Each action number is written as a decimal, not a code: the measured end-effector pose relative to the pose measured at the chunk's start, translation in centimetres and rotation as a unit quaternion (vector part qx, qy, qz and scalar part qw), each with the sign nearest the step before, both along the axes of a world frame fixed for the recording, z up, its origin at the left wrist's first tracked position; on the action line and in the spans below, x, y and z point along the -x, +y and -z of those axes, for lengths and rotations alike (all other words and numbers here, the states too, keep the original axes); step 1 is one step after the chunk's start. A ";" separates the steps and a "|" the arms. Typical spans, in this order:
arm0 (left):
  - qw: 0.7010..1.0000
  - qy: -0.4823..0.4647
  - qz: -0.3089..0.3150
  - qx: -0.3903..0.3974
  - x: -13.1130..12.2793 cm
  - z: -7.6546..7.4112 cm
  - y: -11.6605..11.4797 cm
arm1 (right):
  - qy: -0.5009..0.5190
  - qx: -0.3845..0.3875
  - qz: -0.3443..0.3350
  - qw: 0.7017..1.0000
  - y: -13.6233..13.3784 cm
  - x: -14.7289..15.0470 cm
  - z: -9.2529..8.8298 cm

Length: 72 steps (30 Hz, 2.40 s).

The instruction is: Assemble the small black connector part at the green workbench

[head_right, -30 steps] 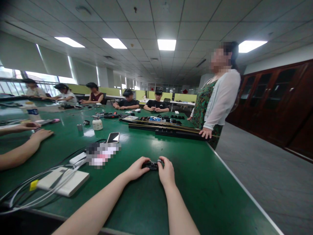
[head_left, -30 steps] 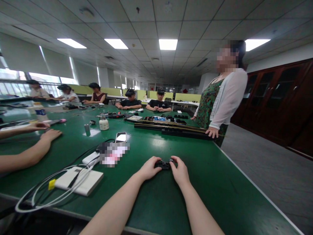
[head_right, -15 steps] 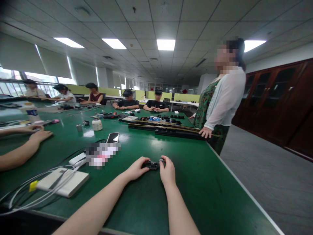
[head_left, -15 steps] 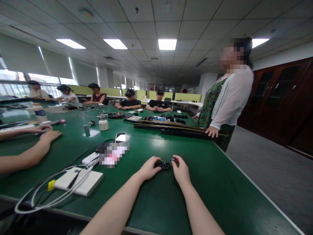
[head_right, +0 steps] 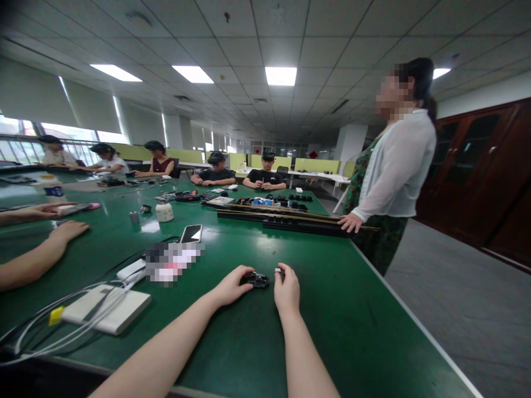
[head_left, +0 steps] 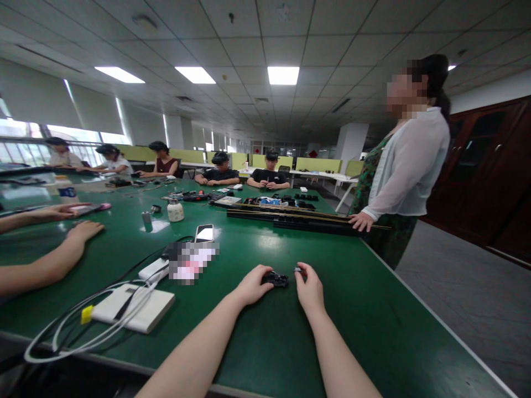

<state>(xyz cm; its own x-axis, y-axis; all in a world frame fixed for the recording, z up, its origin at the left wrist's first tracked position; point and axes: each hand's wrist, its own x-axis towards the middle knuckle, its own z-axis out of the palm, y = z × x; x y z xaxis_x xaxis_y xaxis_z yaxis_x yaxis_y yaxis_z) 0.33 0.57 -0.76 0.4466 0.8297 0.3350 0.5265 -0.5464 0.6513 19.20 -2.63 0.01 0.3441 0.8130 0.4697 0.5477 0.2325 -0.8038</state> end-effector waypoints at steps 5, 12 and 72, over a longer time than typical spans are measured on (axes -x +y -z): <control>1.000 0.000 -0.001 0.005 -0.1 -0.2 -0.1 | 0.010 -0.001 0.006 1.000 0.1 0.0 0.0; 1.000 -0.001 -0.003 0.001 -0.1 -0.1 -0.1 | 0.021 0.011 0.004 1.000 0.0 0.0 -0.1; 1.000 -0.010 -0.005 0.017 0.0 -0.2 -0.1 | 0.045 -0.003 0.030 0.999 0.2 -0.1 0.3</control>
